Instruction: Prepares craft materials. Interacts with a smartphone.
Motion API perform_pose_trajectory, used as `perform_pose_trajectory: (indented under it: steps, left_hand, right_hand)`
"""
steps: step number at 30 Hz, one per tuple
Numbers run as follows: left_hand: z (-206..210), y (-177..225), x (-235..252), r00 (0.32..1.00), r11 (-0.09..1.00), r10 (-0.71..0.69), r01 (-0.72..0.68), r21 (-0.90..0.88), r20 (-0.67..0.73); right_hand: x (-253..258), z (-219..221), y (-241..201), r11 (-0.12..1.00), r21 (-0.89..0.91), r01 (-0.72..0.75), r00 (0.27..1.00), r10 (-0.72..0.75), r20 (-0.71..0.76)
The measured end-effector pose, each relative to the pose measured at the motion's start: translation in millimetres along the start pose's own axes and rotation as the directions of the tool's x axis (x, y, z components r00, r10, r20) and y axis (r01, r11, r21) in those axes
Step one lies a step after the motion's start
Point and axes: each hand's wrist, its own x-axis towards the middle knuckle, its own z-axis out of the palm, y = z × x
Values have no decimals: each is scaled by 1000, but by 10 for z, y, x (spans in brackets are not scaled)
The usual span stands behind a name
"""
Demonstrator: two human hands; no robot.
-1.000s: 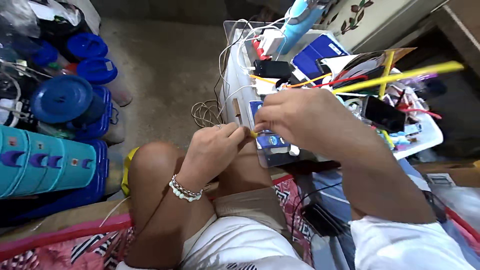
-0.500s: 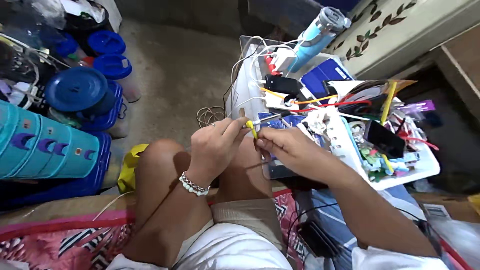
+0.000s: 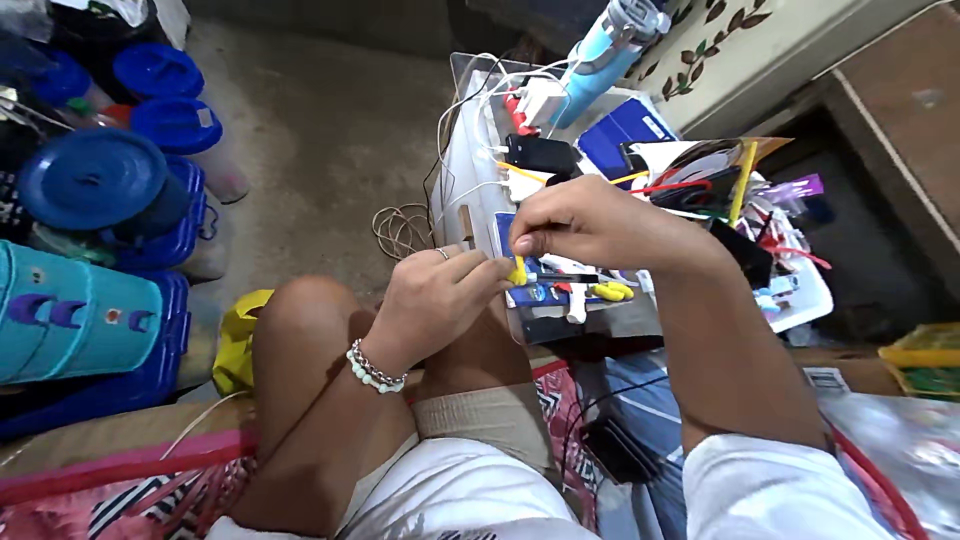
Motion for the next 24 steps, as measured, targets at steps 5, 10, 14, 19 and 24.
perform_pose_trajectory:
  steps: [5, 10, 14, 19, 24]
  left_hand:
    - [27, -8, -43, 975, 996, -92, 90, -16, -202]
    - [-6, -37, -5, 953, 966, -191, 226, 128, -236]
    - [-8, -33, 13, 972, 965, -181, 205, 165, -151]
    - [-13, -12, 30, 994, 990, -81, 88, 107, -67]
    - [-10, -38, -6, 999, 1000, 7, -7, -2, -51]
  right_hand:
    - [-18, 278, 0, 859, 483, -169, 985, 170, 42]
    - [-121, 535, -289, 926, 276, -256, 953, 290, -87]
    - [-200, 462, -635, 895, -277, -350, 916, 266, -299]
    - [-171, 150, -667, 844, -444, -301, 943, 195, -269]
    - [-42, 13, -214, 986, -116, -119, 992, 114, -44]
